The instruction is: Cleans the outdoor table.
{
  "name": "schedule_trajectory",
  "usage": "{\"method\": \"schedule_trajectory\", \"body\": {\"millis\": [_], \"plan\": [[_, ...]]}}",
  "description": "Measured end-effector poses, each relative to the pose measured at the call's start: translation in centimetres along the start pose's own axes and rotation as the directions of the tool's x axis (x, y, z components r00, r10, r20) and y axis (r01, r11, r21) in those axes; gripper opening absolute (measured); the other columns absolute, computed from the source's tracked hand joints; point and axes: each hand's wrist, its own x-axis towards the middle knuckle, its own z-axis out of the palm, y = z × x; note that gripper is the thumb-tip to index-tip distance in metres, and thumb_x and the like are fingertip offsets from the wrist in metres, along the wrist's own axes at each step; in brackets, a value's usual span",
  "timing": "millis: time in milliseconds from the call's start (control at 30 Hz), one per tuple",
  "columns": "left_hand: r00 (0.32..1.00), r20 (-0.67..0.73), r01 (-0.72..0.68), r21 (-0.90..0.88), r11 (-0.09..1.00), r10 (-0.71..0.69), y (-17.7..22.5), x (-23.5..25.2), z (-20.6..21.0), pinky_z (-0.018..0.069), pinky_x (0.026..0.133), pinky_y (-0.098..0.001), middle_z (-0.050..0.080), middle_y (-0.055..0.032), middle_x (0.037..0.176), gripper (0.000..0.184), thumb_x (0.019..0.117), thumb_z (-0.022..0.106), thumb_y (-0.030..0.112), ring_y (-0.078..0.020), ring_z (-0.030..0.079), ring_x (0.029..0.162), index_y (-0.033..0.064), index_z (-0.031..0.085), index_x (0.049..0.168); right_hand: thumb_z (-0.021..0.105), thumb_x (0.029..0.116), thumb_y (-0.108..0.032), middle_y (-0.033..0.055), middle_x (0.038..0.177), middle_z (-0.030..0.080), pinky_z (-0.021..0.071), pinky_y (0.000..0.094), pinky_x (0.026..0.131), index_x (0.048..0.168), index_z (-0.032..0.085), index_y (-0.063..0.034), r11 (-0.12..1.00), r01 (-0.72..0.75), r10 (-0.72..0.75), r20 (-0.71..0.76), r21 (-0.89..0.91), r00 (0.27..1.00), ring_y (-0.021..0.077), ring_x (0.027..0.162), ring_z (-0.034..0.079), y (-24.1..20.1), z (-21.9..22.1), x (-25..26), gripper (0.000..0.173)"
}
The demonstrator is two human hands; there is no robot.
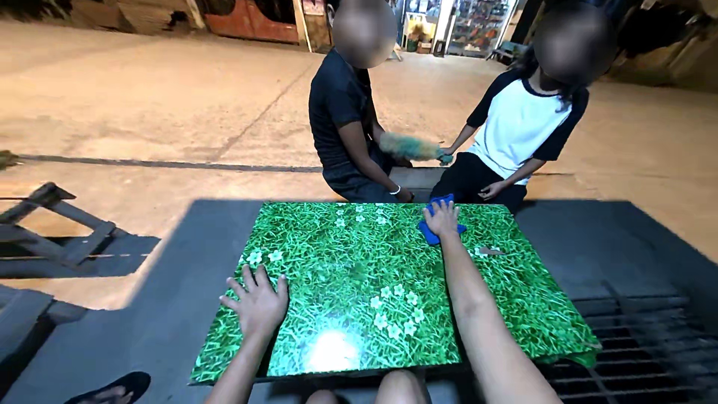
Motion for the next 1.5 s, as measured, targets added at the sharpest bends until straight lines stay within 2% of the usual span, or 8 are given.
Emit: {"method": "schedule_trajectory", "body": {"millis": [300,467,667,833,967,1233,1400,1500], "plan": [[1.0,-0.025,-0.01,0.02,1.0,0.01,0.0,0.2,0.3,0.0091,0.116,-0.078,0.023,-0.0217,0.169,0.072,0.1041,0.031,0.056,-0.0512,0.016,0.155,0.0078,0.039,0.157,0.034,0.1056,-0.059,0.0259,0.166,0.029,0.0021,0.0677,0.125,0.155,0.045,-0.0051,0.96,-0.276,0.279,-0.141,0.037,0.95,0.0474,0.157,0.014,12.2,-2.4,1.4,0.074],[0.999,-0.04,-0.019,0.025,1.0,0.02,-0.1,0.0,0.3,0.009,0.116,-0.0784,0.023,-0.0218,0.169,0.074,0.1037,0.028,0.058,-0.0513,0.016,0.155,0.0073,0.039,0.158,0.032,0.1062,-0.057,0.0261,0.167,0.026,0.0027,0.0646,0.126,0.156,0.041,-0.0021,0.914,-0.403,0.406,-0.151,0.053,0.901,0.0456,0.157,0.014,15.6,-3.0,-0.2,0.075],[0.999,-0.026,-0.02,0.035,0.999,0.021,-0.1,0.0,0.0,0.0094,0.116,-0.0784,0.023,-0.021,0.169,0.074,0.104,0.029,0.058,-0.05,0.015,0.155,0.0078,0.037,0.159,0.029,0.1081,-0.054,0.0324,0.161,0.033,0.0046,0.0622,0.127,0.152,0.043,0.0044,0.842,-0.535,0.54,-0.157,0.076,0.827,0.0476,0.156,0.018,18.7,-4.2,-5.8,0.074],[1.0,-0.003,-0.003,0.032,0.999,0.003,0.0,-0.2,0.0,0.0079,0.116,-0.0785,0.02,-0.0191,0.17,0.072,0.105,0.03,0.057,-0.0488,0.013,0.156,0.0095,0.035,0.16,0.026,0.1097,-0.05,0.0317,0.156,0.042,0.0104,0.0602,0.127,0.147,0.047,0.0072,0.78,-0.622,0.624,-0.141,0.062,0.769,0.0457,0.153,0.028,20.1,-4.6,-13.1,0.071],[1.0,-0.001,0.004,0.031,1.0,-0.004,-0.1,-0.2,-0.1,0.0084,0.117,-0.0773,0.019,-0.0183,0.171,0.072,0.1054,0.031,0.057,-0.0479,0.012,0.157,0.0104,0.035,0.16,0.028,0.1087,-0.051,0.0327,0.153,0.044,0.0169,0.063,0.124,0.145,0.049,0.0076,0.742,-0.67,0.669,-0.11,0.033,0.736,0.0469,0.15,0.034,20.2,-5.3,-18.2,0.072],[1.0,-0.007,-0.012,0.018,1.0,0.012,-0.4,-0.4,-0.1,0.0077,0.117,-0.0767,0.02,-0.0204,0.17,0.072,0.1059,0.031,0.056,-0.0488,0.013,0.156,0.0083,0.035,0.16,0.03,0.1091,-0.049,0.0334,0.165,0.022,0.0073,0.0587,0.128,0.156,0.032,0.0086,0.769,-0.634,0.638,-0.159,0.08,0.754,0.0472,0.157,0.014,18.6,-4.5,-25.1,0.074],[1.0,0.006,-0.014,-0.004,1.0,0.014,0.1,-0.6,-0.6,0.0073,0.116,-0.0777,0.017,-0.0225,0.17,0.07,0.1072,0.033,0.053,-0.051,0.012,0.156,0.0068,0.034,0.16,0.038,0.1079,-0.049,0.032,0.166,0.02,0.0107,0.0593,0.127,0.155,0.034,0.0073,0.808,-0.571,0.589,-0.195,0.147,0.784,0.0461,0.157,0.013,14.0,-3.0,-28.3,0.074],[0.999,0.031,-0.012,-0.012,1.0,0.013,0.1,-0.5,-0.6,0.0058,0.117,-0.0777,0.016,-0.025,0.17,0.072,0.1072,0.032,0.053,-0.0521,0.01,0.155,0.0042,0.033,0.159,0.037,0.1076,-0.053,0.0285,0.168,0.018,0.0125,0.0604,0.127,0.156,0.035,0.0036,0.864,-0.494,0.504,-0.141,0.1,0.852,0.045,0.158,0.012,8.8,-1.9,-29.0,0.074]]}}
